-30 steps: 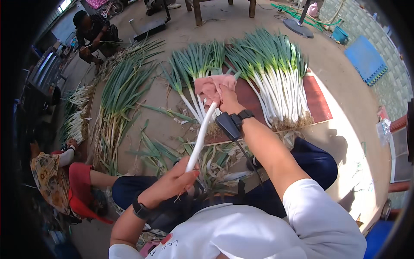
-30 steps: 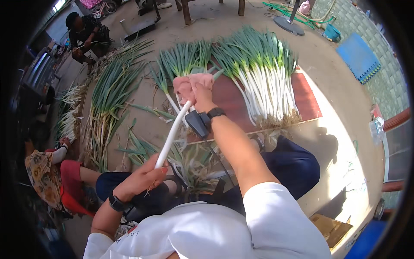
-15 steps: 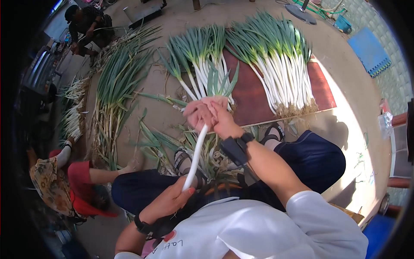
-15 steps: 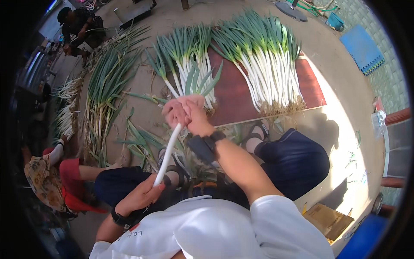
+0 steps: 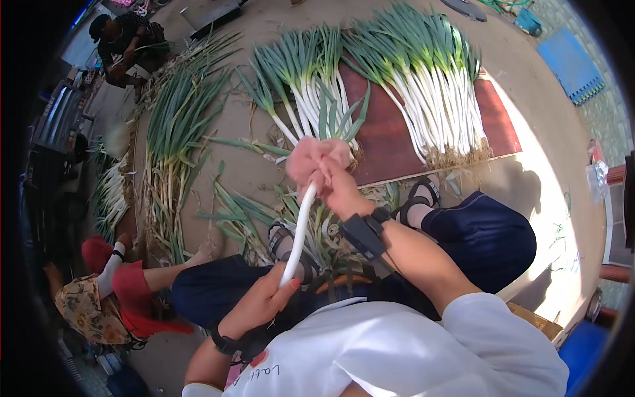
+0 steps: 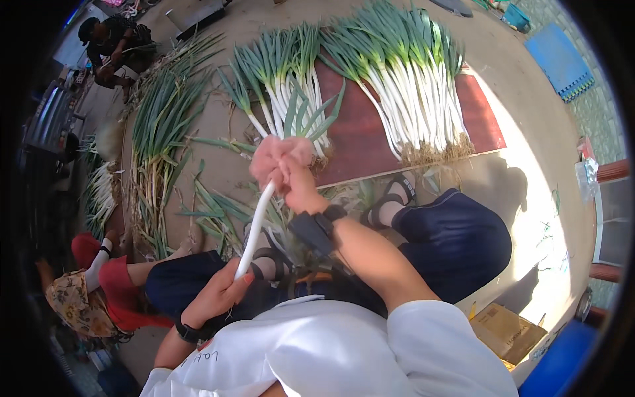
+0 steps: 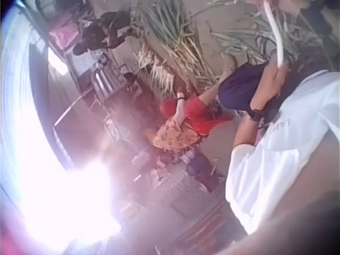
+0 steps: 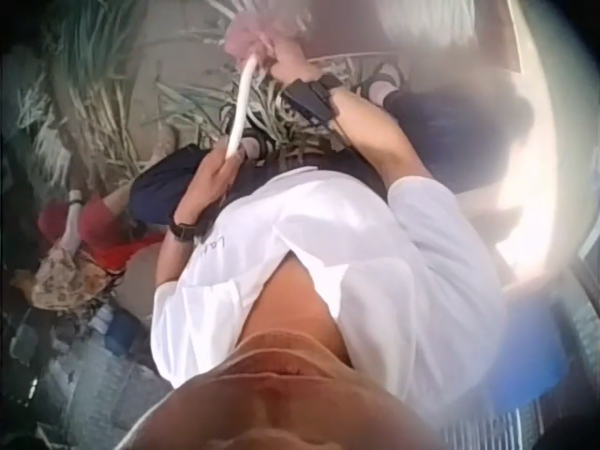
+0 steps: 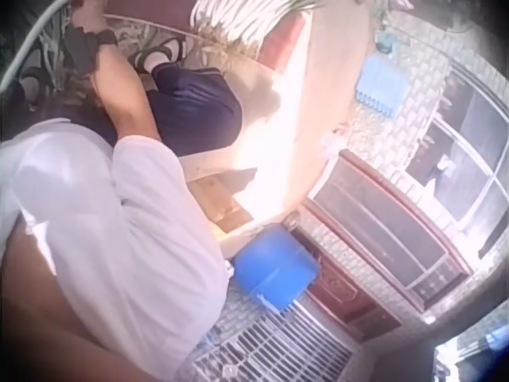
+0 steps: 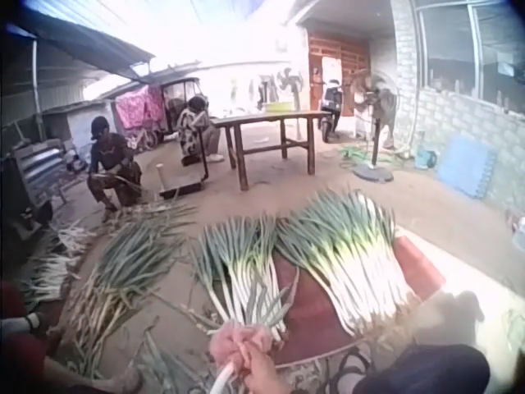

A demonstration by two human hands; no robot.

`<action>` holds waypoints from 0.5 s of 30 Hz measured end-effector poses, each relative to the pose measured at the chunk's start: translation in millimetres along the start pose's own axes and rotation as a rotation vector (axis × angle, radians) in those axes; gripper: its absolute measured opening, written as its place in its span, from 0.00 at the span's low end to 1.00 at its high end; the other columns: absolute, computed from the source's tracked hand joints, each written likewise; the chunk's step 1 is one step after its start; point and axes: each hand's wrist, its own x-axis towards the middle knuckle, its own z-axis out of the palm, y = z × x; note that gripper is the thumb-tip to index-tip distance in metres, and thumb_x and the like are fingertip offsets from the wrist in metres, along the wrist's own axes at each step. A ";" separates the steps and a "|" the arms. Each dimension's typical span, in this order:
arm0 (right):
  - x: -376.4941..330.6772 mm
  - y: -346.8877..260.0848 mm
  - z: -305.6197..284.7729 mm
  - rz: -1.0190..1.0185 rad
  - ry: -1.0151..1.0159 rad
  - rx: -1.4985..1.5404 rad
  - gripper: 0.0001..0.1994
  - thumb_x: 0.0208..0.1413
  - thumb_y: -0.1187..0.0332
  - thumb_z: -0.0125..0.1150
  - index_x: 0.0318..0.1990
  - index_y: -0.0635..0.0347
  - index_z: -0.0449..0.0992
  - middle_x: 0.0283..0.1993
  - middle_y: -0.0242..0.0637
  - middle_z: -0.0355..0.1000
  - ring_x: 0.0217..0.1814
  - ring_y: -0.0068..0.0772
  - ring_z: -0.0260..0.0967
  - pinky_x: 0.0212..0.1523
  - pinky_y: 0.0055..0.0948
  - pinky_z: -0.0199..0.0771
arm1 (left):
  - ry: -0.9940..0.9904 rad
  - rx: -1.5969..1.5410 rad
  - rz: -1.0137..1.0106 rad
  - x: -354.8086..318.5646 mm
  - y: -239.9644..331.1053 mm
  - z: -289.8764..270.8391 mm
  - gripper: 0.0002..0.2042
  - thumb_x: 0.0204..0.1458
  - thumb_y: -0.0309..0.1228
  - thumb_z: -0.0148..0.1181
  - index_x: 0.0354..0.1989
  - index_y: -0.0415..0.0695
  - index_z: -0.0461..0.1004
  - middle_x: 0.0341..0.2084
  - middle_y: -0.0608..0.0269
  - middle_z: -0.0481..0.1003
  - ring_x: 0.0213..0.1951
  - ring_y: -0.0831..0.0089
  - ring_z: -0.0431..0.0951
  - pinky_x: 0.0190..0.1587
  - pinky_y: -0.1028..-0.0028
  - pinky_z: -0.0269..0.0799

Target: The recorder is cleaning and wiping harvested leeks using a pink cloth in an outdoor processing area.

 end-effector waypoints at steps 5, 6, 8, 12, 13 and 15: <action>-51.4 27.0 14.3 0.238 0.154 0.111 0.04 0.51 0.67 0.49 0.29 0.55 0.68 0.17 0.28 0.61 0.16 0.26 0.59 0.23 0.30 0.68 | -0.015 0.075 -0.007 8.8 -2.9 3.9 0.09 0.56 0.35 0.45 0.35 0.42 0.61 0.14 0.67 0.62 0.16 0.79 0.63 0.19 0.77 0.59; -45.2 21.9 15.1 0.280 0.208 0.067 0.06 0.51 0.67 0.48 0.35 0.57 0.68 0.17 0.27 0.60 0.14 0.22 0.56 0.23 0.28 0.67 | 0.020 0.105 0.001 5.7 -2.9 4.7 0.08 0.57 0.35 0.45 0.33 0.42 0.61 0.13 0.71 0.60 0.16 0.83 0.60 0.19 0.80 0.57; -29.0 13.0 10.2 0.203 0.194 0.017 0.07 0.51 0.66 0.48 0.34 0.57 0.69 0.18 0.27 0.62 0.16 0.22 0.58 0.24 0.27 0.68 | 0.024 0.133 -0.019 -1.7 -4.1 1.6 0.09 0.56 0.35 0.45 0.33 0.42 0.61 0.13 0.70 0.61 0.16 0.82 0.61 0.19 0.79 0.57; 33.9 4.8 -10.6 -0.131 0.104 0.010 0.08 0.50 0.65 0.44 0.34 0.57 0.66 0.21 0.26 0.60 0.18 0.21 0.57 0.15 0.18 0.55 | 0.078 0.168 -0.059 -28.9 -5.2 -1.6 0.10 0.56 0.37 0.46 0.35 0.42 0.61 0.13 0.67 0.62 0.16 0.79 0.64 0.19 0.77 0.59; 19.5 -10.5 32.2 -0.167 0.181 0.012 0.07 0.50 0.66 0.44 0.33 0.57 0.66 0.20 0.26 0.59 0.19 0.21 0.58 0.15 0.19 0.58 | 0.101 0.133 -0.087 -37.6 -11.5 -2.5 0.11 0.55 0.38 0.46 0.35 0.42 0.61 0.14 0.64 0.64 0.17 0.76 0.65 0.21 0.75 0.60; 23.7 -44.5 3.7 -0.191 -0.009 -0.091 0.11 0.51 0.67 0.45 0.42 0.59 0.65 0.36 0.37 0.67 0.37 0.35 0.70 0.39 0.28 0.75 | 0.084 0.244 0.053 -32.4 -20.8 1.3 0.11 0.56 0.37 0.46 0.35 0.42 0.61 0.16 0.62 0.64 0.19 0.75 0.66 0.23 0.74 0.62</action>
